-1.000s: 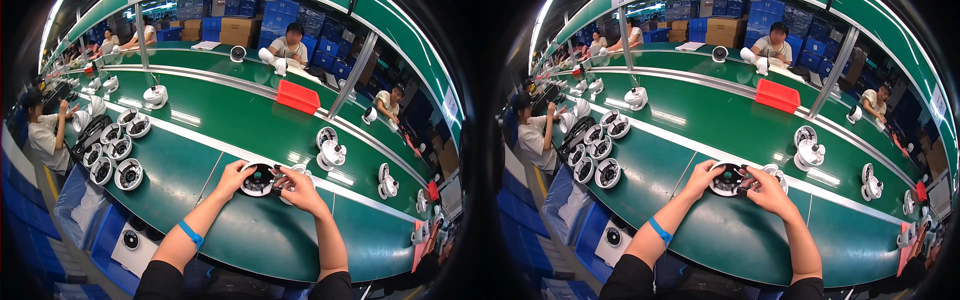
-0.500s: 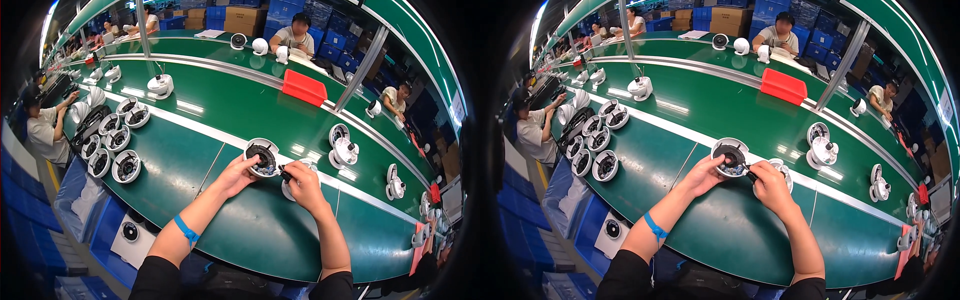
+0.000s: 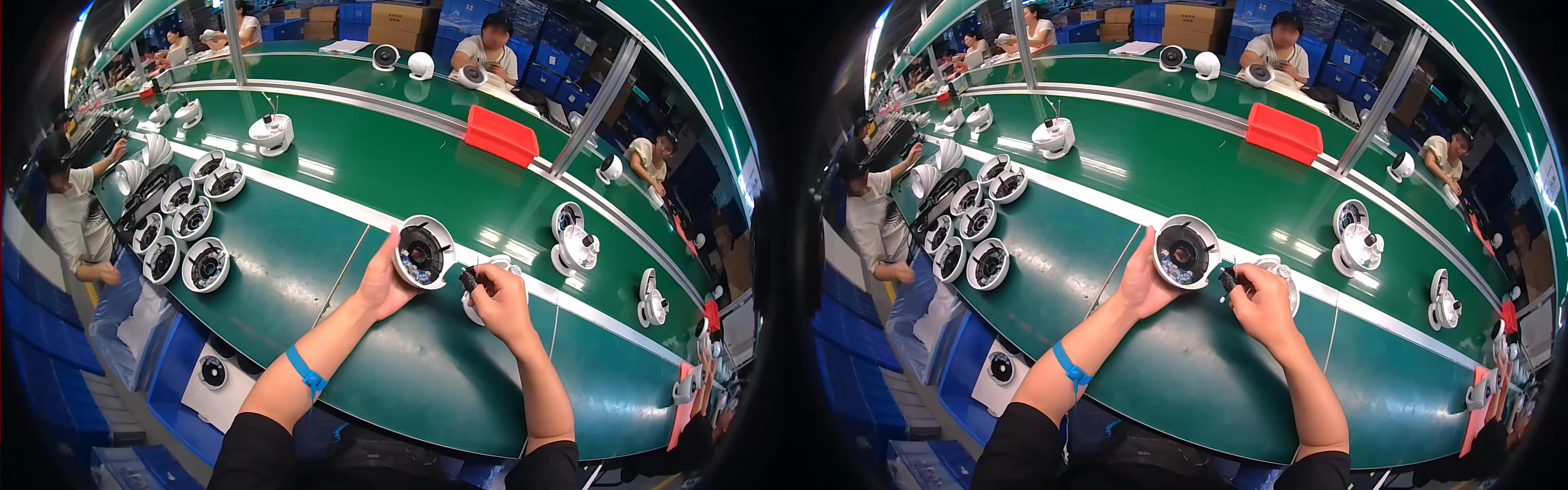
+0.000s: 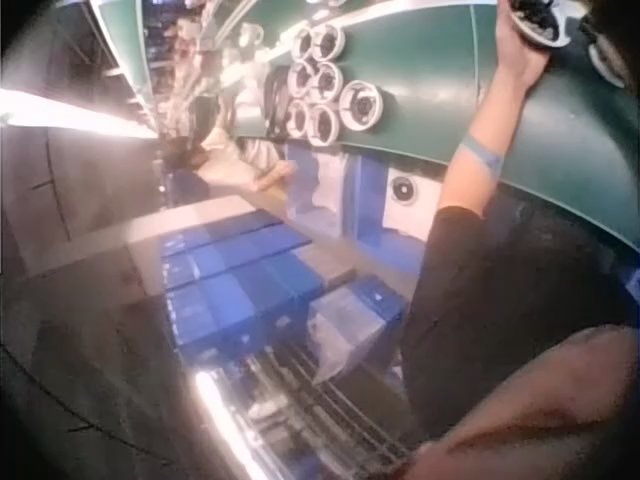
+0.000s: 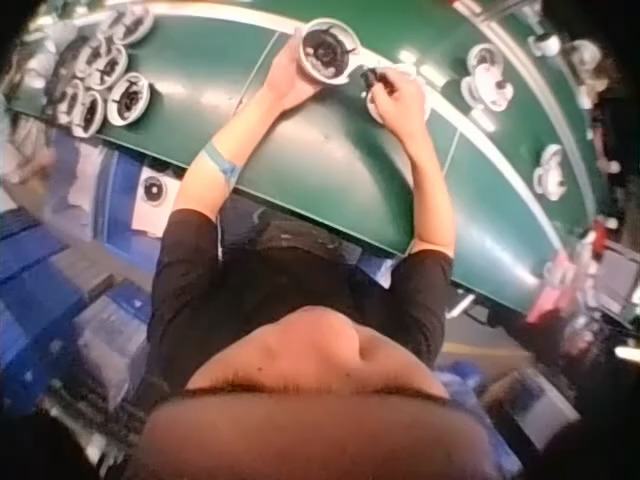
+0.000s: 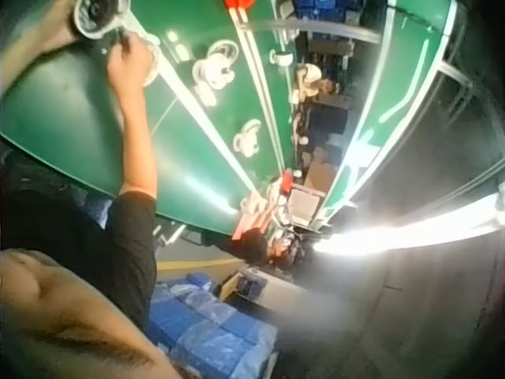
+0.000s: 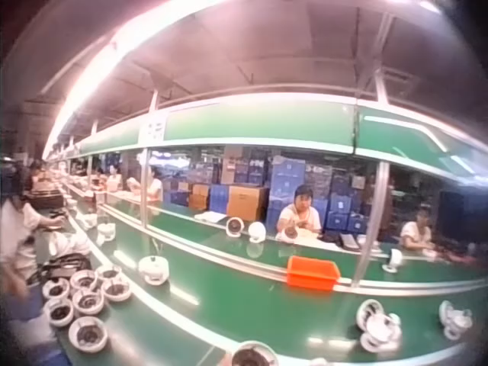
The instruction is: Manually assembling dome-style security camera components on a factory production line.
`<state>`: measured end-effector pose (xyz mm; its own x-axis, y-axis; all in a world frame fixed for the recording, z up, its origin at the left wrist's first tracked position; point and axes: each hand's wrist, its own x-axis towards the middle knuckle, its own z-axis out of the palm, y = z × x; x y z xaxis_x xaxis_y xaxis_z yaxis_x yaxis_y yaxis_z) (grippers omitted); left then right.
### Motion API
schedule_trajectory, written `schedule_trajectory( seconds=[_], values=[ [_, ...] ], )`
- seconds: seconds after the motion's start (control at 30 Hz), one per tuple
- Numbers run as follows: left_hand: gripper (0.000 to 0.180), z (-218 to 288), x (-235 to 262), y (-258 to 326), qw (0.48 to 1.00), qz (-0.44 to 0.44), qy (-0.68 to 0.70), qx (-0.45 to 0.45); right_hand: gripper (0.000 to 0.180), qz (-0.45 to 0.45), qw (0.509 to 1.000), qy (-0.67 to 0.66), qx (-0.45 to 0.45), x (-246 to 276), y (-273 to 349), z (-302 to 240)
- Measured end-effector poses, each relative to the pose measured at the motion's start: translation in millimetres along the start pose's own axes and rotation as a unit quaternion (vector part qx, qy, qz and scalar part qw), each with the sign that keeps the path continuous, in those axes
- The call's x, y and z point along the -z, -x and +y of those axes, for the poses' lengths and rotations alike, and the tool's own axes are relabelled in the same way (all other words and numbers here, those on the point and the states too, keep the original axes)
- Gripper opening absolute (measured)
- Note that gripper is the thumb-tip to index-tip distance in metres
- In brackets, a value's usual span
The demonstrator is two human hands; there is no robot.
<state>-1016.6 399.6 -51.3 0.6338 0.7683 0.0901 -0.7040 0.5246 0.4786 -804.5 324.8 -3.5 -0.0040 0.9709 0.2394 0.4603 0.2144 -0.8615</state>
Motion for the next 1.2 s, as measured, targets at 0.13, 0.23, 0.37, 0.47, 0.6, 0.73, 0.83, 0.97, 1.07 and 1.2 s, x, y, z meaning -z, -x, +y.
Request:
schedule_trajectory(
  seconds=[0.13,0.23,0.37,0.47,0.6,0.73,0.83,0.97,1.07,1.2],
  values=[
    [0.062,-1.0,10.9,-1.5,1.000,-0.014,0.006,0.023,0.021,0.007,0.971,0.178,0.159,-5.4,-4.7,-2.5],
    [0.073,-3.0,20.3,-8.1,0.999,-0.024,-0.035,0.024,0.025,-0.017,0.950,0.221,0.217,-9.2,-10.4,-0.5],
    [0.079,-5.2,8.7,-10.9,0.998,0.030,-0.044,0.018,0.035,-0.052,0.937,0.228,0.261,-10.7,-13.9,6.5],
    [0.072,-7.8,22.1,-16.7,0.999,0.006,0.005,0.053,0.033,-0.066,0.937,0.229,0.257,-12.2,-19.4,11.3],
    [0.072,7.5,21.1,-28.6,0.997,-0.026,0.036,0.070,0.034,-0.030,0.937,0.237,0.256,-13.3,-34.5,19.3],
    [0.077,12.5,21.5,-29.2,1.000,-0.006,0.002,0.019,0.031,0.019,0.935,0.250,0.253,-24.5,-41.4,26.1],
    [0.078,11.5,25.5,-30.5,0.998,-0.026,-0.054,-0.009,0.030,0.005,0.934,0.244,0.261,-28.2,-43.7,27.2],
    [0.082,7.8,29.6,-31.9,0.993,-0.030,-0.110,-0.037,0.030,-0.041,0.925,0.251,0.283,-34.6,-43.9,24.9],
    [0.089,10.7,29.8,-29.3,0.988,-0.041,-0.139,-0.051,0.032,-0.042,0.909,0.278,0.307,-42.1,-43.5,19.8],
    [0.098,18.4,31.8,-24.1,0.976,-0.063,-0.192,-0.079,0.032,-0.068,0.873,0.364,0.318,-49.6,-44.5,14.9]
  ],
)
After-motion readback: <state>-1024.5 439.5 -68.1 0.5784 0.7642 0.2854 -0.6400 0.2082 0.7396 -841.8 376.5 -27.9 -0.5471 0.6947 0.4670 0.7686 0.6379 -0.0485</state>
